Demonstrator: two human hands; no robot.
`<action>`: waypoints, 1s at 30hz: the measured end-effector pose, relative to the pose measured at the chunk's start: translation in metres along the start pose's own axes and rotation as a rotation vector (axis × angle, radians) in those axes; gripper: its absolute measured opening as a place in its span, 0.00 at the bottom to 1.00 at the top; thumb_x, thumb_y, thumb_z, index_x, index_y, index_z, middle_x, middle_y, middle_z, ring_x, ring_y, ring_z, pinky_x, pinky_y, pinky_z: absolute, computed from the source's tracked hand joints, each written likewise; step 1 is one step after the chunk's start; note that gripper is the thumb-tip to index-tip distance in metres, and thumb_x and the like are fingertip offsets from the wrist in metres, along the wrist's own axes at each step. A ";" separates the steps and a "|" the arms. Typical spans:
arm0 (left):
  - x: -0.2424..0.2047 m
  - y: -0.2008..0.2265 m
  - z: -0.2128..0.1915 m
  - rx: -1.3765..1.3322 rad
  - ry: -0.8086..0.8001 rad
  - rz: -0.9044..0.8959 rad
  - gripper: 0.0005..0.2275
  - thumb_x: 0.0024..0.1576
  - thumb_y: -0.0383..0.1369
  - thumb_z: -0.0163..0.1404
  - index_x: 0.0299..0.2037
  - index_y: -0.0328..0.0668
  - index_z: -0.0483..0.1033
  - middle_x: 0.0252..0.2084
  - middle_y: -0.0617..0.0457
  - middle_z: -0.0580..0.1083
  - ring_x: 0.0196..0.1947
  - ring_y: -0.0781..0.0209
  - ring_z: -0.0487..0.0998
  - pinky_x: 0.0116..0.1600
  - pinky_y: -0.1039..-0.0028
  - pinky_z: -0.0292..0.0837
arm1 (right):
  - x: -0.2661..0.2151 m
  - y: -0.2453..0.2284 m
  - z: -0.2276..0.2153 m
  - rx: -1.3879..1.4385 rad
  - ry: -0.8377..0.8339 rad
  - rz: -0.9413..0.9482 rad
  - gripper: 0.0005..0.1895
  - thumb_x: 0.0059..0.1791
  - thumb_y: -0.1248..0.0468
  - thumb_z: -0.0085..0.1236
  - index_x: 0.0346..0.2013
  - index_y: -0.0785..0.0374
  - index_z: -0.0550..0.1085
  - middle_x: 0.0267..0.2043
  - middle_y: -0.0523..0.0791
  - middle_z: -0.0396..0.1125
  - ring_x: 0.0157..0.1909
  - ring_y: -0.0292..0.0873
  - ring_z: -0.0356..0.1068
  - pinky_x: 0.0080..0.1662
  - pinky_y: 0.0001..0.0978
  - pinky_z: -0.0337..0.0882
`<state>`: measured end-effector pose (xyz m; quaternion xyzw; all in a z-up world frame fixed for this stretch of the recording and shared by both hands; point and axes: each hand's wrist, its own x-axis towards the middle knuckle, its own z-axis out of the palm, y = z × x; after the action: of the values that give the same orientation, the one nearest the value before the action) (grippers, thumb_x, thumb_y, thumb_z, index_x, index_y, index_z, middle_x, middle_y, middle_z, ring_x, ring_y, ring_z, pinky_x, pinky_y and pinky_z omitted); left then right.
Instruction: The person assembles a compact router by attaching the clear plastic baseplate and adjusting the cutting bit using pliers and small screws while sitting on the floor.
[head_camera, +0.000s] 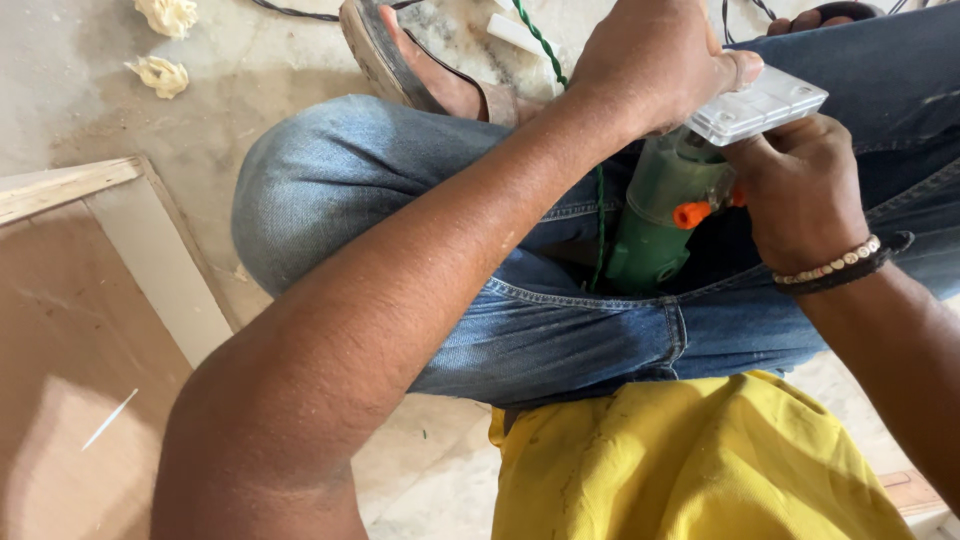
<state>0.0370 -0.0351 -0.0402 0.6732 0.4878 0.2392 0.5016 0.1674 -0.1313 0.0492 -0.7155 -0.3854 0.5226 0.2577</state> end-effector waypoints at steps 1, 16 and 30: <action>-0.001 0.000 0.000 0.003 -0.001 -0.009 0.13 0.49 0.50 0.59 0.28 0.53 0.87 0.16 0.59 0.79 0.14 0.69 0.80 0.22 0.74 0.77 | 0.000 -0.001 0.001 -0.034 0.010 0.007 0.09 0.59 0.67 0.55 0.50 0.70 0.76 0.46 0.45 0.74 0.42 0.33 0.72 0.42 0.23 0.71; 0.000 -0.001 -0.003 -0.062 0.070 0.064 0.15 0.46 0.49 0.63 0.18 0.48 0.86 0.14 0.57 0.79 0.14 0.68 0.80 0.24 0.74 0.76 | -0.010 0.006 0.001 -0.076 0.062 -0.113 0.08 0.62 0.66 0.55 0.47 0.70 0.76 0.39 0.42 0.71 0.36 0.29 0.66 0.41 0.21 0.66; -0.004 0.006 -0.014 -0.098 0.017 -0.002 0.14 0.45 0.47 0.63 0.21 0.46 0.86 0.16 0.54 0.79 0.16 0.65 0.82 0.26 0.73 0.78 | -0.001 -0.002 -0.004 -0.024 -0.004 -0.011 0.10 0.56 0.64 0.59 0.49 0.66 0.76 0.42 0.40 0.74 0.36 0.27 0.70 0.37 0.19 0.69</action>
<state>0.0265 -0.0329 -0.0283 0.6453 0.4804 0.2683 0.5299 0.1701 -0.1304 0.0526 -0.7154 -0.3960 0.5179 0.2513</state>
